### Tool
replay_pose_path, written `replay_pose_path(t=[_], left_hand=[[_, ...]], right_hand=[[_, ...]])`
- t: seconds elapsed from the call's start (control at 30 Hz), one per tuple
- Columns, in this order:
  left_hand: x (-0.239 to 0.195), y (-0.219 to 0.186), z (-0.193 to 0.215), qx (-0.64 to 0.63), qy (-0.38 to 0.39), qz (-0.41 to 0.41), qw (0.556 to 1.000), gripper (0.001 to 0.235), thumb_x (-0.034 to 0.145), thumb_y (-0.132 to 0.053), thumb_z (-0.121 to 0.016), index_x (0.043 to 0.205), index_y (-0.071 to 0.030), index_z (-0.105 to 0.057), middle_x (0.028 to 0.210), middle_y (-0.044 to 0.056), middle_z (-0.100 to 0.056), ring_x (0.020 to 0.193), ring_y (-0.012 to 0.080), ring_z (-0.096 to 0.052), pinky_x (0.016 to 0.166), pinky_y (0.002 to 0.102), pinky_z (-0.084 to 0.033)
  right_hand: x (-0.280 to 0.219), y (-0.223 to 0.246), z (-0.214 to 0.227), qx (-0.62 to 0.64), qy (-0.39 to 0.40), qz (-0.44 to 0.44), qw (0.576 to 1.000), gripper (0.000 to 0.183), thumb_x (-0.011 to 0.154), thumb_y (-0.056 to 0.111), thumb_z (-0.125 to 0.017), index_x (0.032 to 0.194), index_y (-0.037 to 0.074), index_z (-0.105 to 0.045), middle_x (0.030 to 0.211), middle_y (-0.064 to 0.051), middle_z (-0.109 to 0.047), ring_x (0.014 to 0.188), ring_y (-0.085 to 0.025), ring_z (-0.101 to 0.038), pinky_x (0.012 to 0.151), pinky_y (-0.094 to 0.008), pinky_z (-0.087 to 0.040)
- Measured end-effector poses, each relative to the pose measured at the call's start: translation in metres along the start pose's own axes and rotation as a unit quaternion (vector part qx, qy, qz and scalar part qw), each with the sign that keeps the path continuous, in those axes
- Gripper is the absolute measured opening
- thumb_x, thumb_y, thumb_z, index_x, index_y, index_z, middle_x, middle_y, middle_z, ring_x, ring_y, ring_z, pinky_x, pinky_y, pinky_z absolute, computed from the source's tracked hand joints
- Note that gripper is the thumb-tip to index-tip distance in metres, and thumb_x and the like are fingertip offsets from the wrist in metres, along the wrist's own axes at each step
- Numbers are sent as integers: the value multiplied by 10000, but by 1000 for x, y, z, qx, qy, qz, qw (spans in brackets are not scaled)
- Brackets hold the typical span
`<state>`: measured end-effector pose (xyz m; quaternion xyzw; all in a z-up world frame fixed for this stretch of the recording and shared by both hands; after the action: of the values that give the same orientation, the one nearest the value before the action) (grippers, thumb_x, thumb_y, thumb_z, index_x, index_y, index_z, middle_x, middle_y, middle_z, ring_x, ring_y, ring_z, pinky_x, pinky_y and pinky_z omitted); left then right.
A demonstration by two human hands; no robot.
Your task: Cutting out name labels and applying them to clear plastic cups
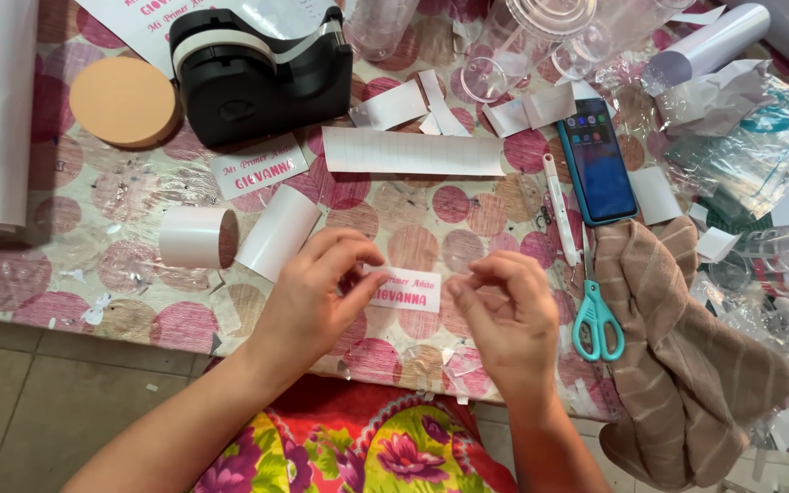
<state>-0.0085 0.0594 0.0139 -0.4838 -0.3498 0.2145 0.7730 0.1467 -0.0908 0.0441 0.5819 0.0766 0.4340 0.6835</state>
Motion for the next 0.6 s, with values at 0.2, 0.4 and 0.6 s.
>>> replay_pose_path(t=[0.2, 0.4, 0.6], left_hand=[[-9, 20, -8, 34, 48, 56, 997, 116, 898, -81, -734, 992, -68, -667, 1081, 161, -634, 740, 345, -759, 626, 417, -630], [-11, 34, -18, 84, 95, 101, 987, 169, 879, -127, -747, 987, -125, -618, 1128, 120, -590, 772, 351, -776, 642, 452, -629], [-9, 43, -23, 114, 102, 110, 982, 193, 876, -135, -753, 974, -123, -587, 1155, 122, -574, 788, 364, -772, 641, 475, -629]], right_hand=[[-18, -41, -11, 3, 35, -99, 995, 217, 875, -15, -789, 1050, -60, -668, 1133, -174, -563, 790, -178, -751, 651, -260, -656], [-22, -58, -14, -20, 56, -167, 984, 236, 867, 21, -797, 1052, -71, -683, 1188, -192, -544, 808, -188, -755, 674, -276, -656], [-27, -69, -15, -32, 55, -187, 980, 263, 852, 45, -817, 1058, -61, -692, 1244, -203, -525, 784, -208, -781, 638, -253, -647]])
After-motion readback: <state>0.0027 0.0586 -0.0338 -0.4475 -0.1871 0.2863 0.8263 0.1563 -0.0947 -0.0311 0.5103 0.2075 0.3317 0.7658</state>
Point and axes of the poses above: each hand's wrist, its own x-axis towards the middle knuckle, its own z-axis out of the back of the hand, y = z × x, the point moved 10 cm from there along x, towards the middle knuckle
